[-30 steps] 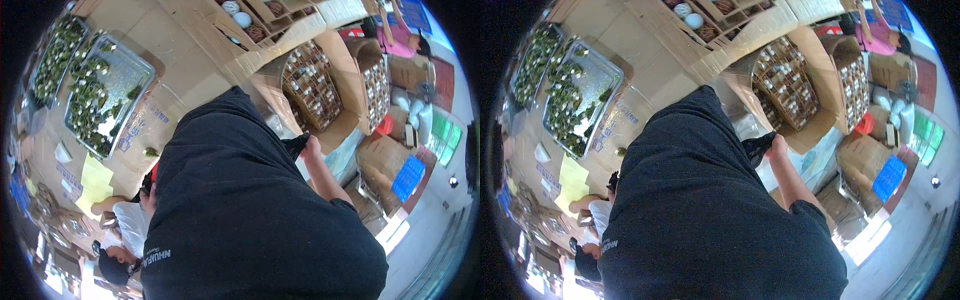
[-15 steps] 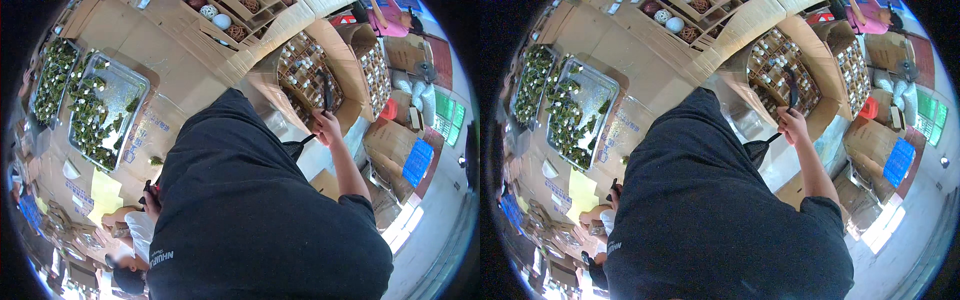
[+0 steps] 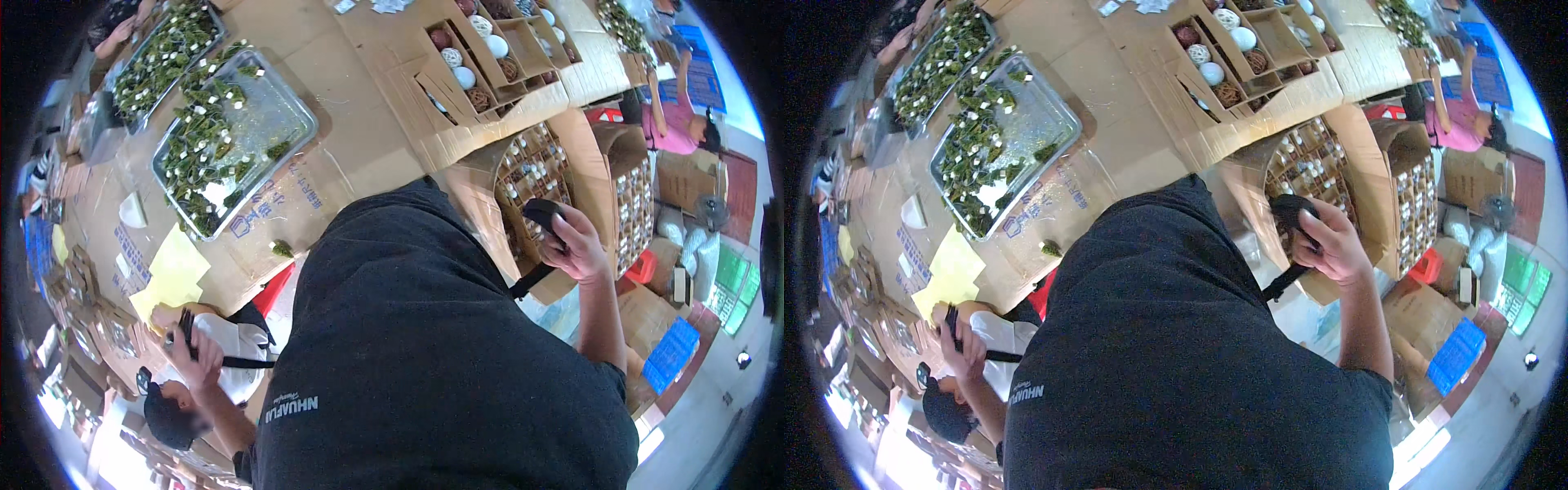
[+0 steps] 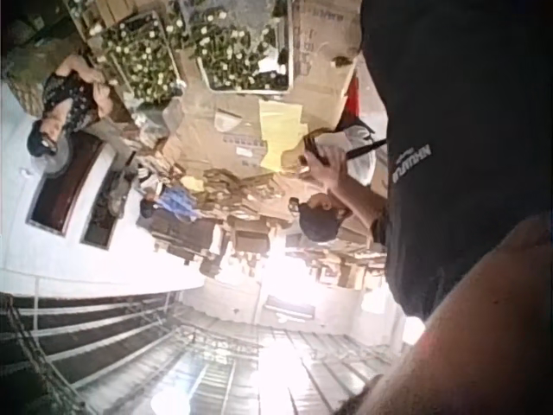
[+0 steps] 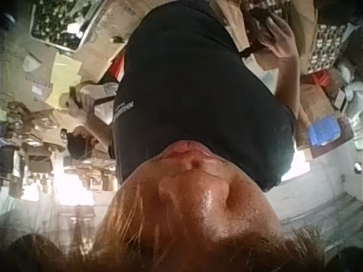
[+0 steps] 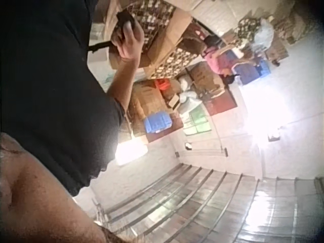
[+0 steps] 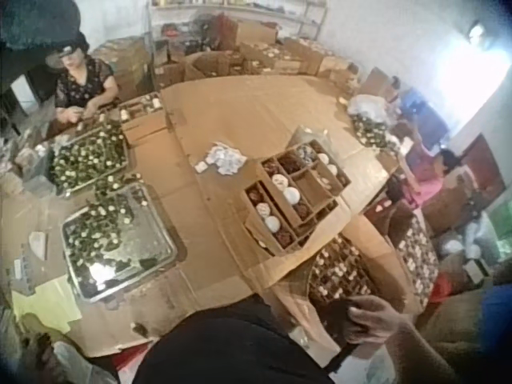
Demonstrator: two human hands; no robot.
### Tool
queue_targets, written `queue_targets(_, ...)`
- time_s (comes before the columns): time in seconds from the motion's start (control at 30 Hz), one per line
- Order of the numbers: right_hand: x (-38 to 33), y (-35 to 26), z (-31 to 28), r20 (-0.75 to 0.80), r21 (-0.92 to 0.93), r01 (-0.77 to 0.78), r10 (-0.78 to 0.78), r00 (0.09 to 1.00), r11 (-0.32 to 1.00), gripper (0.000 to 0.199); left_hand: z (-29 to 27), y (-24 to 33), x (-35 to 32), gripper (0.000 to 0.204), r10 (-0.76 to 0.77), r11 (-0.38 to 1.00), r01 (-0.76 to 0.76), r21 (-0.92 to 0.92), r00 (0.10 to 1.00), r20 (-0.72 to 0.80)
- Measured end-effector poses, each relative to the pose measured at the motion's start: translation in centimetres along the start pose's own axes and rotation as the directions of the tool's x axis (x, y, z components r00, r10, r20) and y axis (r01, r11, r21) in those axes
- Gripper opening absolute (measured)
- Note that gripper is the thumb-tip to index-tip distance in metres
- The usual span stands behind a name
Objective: The person buckles a pouch strap around their waist, then places miniature trees and various decorative ornaments into compartmentalized boxes by hand.
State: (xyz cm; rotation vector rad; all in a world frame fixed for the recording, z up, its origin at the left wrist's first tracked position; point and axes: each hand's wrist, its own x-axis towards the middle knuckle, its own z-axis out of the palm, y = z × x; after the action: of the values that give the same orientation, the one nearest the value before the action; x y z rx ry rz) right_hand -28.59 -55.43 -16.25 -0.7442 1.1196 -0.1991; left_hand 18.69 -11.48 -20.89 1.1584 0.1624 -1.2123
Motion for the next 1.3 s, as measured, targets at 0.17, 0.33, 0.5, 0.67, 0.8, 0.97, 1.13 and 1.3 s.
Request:
queue_targets(0.17, 5.2, -1.0, 4.5, 0.059, 0.075, -0.068, 0.064, 0.996, 0.995, 0.020, 8.5, -3.7, 4.8, 0.050, -0.027, 0.999, 0.029, -0.046, 0.999, 0.035)
queue_targets(0.33, 8.9, -0.3, 8.5, 0.243, 0.074, -0.136, 0.114, 0.963, 0.988, 0.026, 15.1, -6.6, 7.7, 0.040, -0.099, 0.945, 0.058, 0.322, 0.989, 0.113)
queue_targets(0.5, 9.2, -0.2, 14.1, 0.224, -0.406, -0.034, 0.136, 0.965, 0.913, 0.027, 16.6, -8.4, 9.3, 0.045, -0.221, 0.894, 0.090, 0.438, 0.941, 0.257)
queue_targets(0.67, 9.2, 4.7, 19.3, 0.190, -0.553, 0.070, 0.044, 0.981, 0.830, 0.019, 15.8, -11.1, 8.9, 0.040, -0.184, 0.923, 0.064, 0.380, 0.940, 0.288)
queue_targets(0.8, 9.0, 8.0, 20.6, 0.413, -0.592, 0.380, -0.138, 0.900, 0.710, 0.017, 14.1, -11.9, 8.2, 0.042, -0.210, 0.919, 0.094, 0.384, 0.939, 0.273)
queue_targets(0.97, 8.7, 9.9, 22.0, 0.511, -0.515, 0.443, -0.153, 0.846, 0.734, 0.017, 12.7, -10.4, 6.2, 0.046, -0.331, 0.884, 0.167, 0.437, 0.884, 0.331)
queue_targets(1.13, 8.7, 11.8, 23.0, 0.544, -0.505, 0.383, -0.060, 0.837, 0.774, 0.016, 10.2, -11.4, 4.7, 0.041, -0.317, 0.910, 0.184, 0.373, 0.886, 0.337)
queue_targets(1.3, 8.1, 13.0, 25.3, 0.581, -0.545, 0.399, -0.011, 0.814, 0.738, 0.016, 9.0, -11.6, 3.5, 0.040, -0.248, 0.859, 0.075, 0.506, 0.926, 0.283)
